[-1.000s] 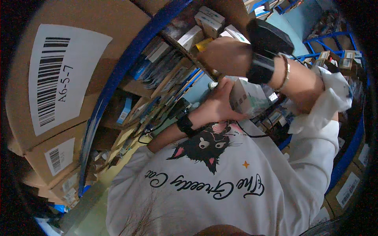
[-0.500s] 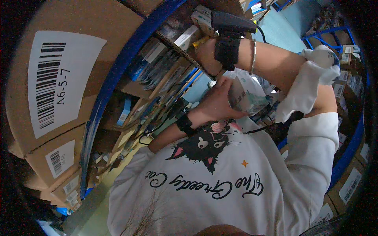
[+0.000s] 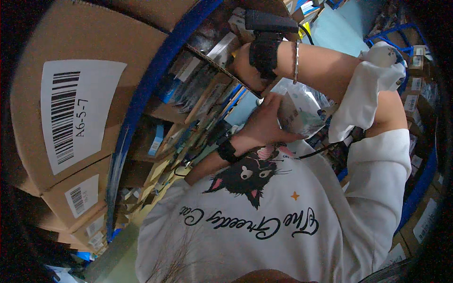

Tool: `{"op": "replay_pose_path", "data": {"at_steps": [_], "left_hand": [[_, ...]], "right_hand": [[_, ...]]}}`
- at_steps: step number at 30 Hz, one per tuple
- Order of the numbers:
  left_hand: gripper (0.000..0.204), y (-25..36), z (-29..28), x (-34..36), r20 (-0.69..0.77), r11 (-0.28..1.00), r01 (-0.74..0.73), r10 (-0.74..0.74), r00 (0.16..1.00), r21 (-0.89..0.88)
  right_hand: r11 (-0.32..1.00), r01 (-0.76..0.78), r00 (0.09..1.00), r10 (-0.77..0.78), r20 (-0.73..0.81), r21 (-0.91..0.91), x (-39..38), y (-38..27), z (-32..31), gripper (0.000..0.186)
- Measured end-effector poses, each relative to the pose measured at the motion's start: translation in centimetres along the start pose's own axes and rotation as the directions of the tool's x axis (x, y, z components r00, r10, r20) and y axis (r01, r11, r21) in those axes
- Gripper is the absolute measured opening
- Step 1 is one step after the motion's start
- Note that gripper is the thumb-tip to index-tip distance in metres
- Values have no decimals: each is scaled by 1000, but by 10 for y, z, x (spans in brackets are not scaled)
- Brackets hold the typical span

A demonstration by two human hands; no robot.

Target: Picking various boxed and bagged items from warehouse shelves and placing them into a plastic bag.

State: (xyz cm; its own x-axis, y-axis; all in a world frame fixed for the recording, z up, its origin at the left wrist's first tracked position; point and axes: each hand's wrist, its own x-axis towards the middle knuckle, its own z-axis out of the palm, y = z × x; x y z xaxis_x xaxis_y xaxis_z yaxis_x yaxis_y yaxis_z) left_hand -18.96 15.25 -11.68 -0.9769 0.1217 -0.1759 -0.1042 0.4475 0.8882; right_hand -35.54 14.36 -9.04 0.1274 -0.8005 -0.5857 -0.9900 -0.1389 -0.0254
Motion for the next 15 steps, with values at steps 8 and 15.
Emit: {"op": "replay_pose_path", "data": {"at_steps": [8, 15], "left_hand": [[99, -3, 4, 1, 3, 999, 30, -30, 1000, 36], [103, -10, 9, 2, 26, 996, 18, -20, 999, 89]], "right_hand": [[971, -166, 983, 150, 106, 172, 74, 30, 24, 18], [960, -60, 989, 95, -117, 273, 14, 15, 14, 22]]}}
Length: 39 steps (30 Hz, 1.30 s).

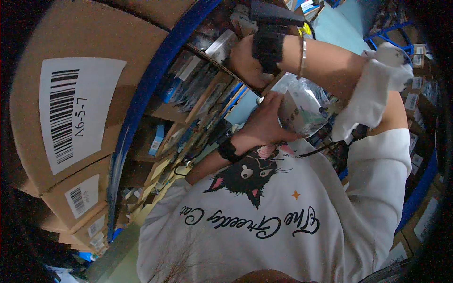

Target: Picking various boxed and bagged items from warehouse shelves and placing them into a plastic bag.

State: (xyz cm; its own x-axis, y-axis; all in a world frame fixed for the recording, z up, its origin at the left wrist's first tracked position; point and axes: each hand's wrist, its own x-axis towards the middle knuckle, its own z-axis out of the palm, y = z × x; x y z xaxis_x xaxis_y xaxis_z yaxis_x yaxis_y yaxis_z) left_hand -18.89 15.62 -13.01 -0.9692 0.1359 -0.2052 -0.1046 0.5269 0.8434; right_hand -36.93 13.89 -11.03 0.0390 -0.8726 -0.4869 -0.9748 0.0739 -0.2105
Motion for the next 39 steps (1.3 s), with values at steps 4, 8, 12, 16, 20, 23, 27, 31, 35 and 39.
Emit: {"op": "replay_pose_path", "data": {"at_steps": [4, 8, 12, 16, 20, 23, 27, 31, 35, 39], "left_hand": [[103, -1, -1, 0, -3, 1000, 12, -12, 1000, 6], [103, -1, 3, 2, 16, 1000, 3, -3, 1000, -6], [103, -5, 4, 1, 8, 1000, 27, -27, 1000, 10], [104, 0, 1, 0, 16, 999, 47, -47, 999, 4], [103, 0, 0, 1, 22, 999, 35, -35, 999, -2], [103, 0, 0, 1, -4, 1000, -11, 11, 1000, 24], [102, -3, 3, 2, -20, 1000, -12, 11, 1000, -10], [102, -3, 2, -1, -43, 1000, -10, 10, 999, -10], [102, 1, 1, 2, 9, 999, -24, 24, 1000, 38], [103, 0, 1, 1, 5, 999, 15, -15, 1000, 30]], "right_hand": [[987, 134, 971, -114, -210, 86, -41, -21, -18, 25], [940, 267, 888, -325, -326, -211, -38, -9, 3, 20], [985, 157, 956, -170, -238, -72, -30, -20, 1, 24], [992, 109, 958, -120, -262, -57, -30, -24, 8, 25], [991, 130, 945, -134, -297, -34, -39, -18, 12, 41], [997, -1, 968, 20, -251, 78, -30, -29, 9, 34], [987, 26, 997, -37, -71, -161, -30, -25, -4, 42], [930, 191, 978, -153, -143, 315, -46, -12, -12, 38], [896, 176, 983, -136, -126, 407, -39, 4, -2, 34], [917, 126, 991, -95, -99, 379, -16, 13, 12, 30]]}}
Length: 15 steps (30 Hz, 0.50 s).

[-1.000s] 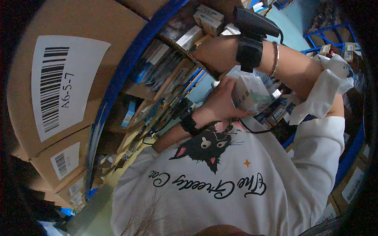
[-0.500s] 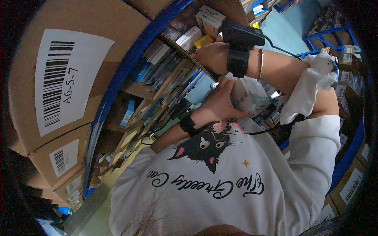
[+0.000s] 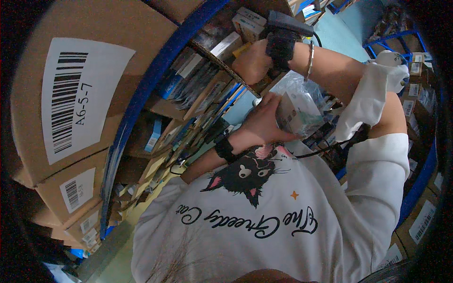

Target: Picking various boxed and bagged items from warehouse shelves and placing them into a plastic bag.

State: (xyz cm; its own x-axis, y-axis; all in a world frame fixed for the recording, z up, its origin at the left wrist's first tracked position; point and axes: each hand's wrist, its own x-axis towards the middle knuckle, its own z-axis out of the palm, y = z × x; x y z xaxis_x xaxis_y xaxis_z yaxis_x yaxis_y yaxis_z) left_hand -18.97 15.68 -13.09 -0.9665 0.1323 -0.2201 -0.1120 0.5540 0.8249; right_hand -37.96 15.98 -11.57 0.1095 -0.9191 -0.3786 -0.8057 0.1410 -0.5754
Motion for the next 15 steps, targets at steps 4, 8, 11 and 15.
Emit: {"op": "replay_pose_path", "data": {"at_steps": [4, 8, 11, 15], "left_hand": [[103, 1, 0, 1, 10, 1000, 6, -6, 1000, 12], [104, 1, -2, 1, 35, 999, 18, -17, 999, -33], [104, -3, 1, 1, -31, 999, -43, 43, 999, -3], [105, -2, 1, 2, 0, 999, -30, 30, 1000, -27]], "right_hand": [[997, -68, 998, 67, -21, -48, 7, 7, 14, 26], [993, -94, 995, 92, -33, -74, 10, 8, 23, 22], [991, -104, 994, 100, -45, -85, 10, 8, 27, 20], [988, -101, 994, 94, -63, -119, 12, 12, 35, 18]]}}
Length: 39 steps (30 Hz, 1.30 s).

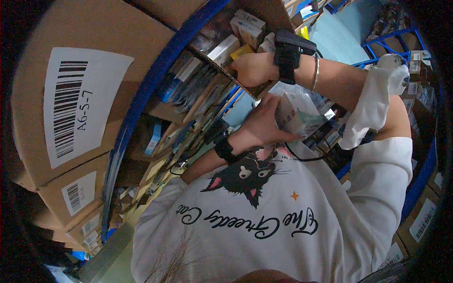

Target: Picking various boxed and bagged items from warehouse shelves and placing them into a plastic bag.

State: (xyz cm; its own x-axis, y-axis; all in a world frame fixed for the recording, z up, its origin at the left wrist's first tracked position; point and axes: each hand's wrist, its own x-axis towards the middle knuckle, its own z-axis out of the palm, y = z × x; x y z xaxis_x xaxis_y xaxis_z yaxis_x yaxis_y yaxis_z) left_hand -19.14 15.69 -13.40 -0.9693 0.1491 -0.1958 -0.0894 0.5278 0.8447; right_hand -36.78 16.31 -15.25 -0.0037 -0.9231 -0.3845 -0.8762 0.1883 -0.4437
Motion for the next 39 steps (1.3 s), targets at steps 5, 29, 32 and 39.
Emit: {"op": "replay_pose_path", "data": {"at_steps": [5, 29, 32, 39], "left_hand": [[105, -7, 5, -2, -52, 999, 14, -13, 999, 31], [105, -3, 5, -4, -87, 991, 12, 0, 996, 133], [104, 7, -7, -3, -2, 997, 61, -62, 998, -49], [102, 10, -9, -2, 46, 996, 83, -81, 996, -36]], "right_hand": [[979, 139, 990, -132, 56, -148, -32, -55, -52, 14], [955, -210, 860, 79, -504, -209, -47, -79, -63, 28], [954, -120, 891, -19, -454, -275, -76, -82, -83, 31], [904, 91, 924, -233, -303, -418, -104, -63, -76, 28]]}}
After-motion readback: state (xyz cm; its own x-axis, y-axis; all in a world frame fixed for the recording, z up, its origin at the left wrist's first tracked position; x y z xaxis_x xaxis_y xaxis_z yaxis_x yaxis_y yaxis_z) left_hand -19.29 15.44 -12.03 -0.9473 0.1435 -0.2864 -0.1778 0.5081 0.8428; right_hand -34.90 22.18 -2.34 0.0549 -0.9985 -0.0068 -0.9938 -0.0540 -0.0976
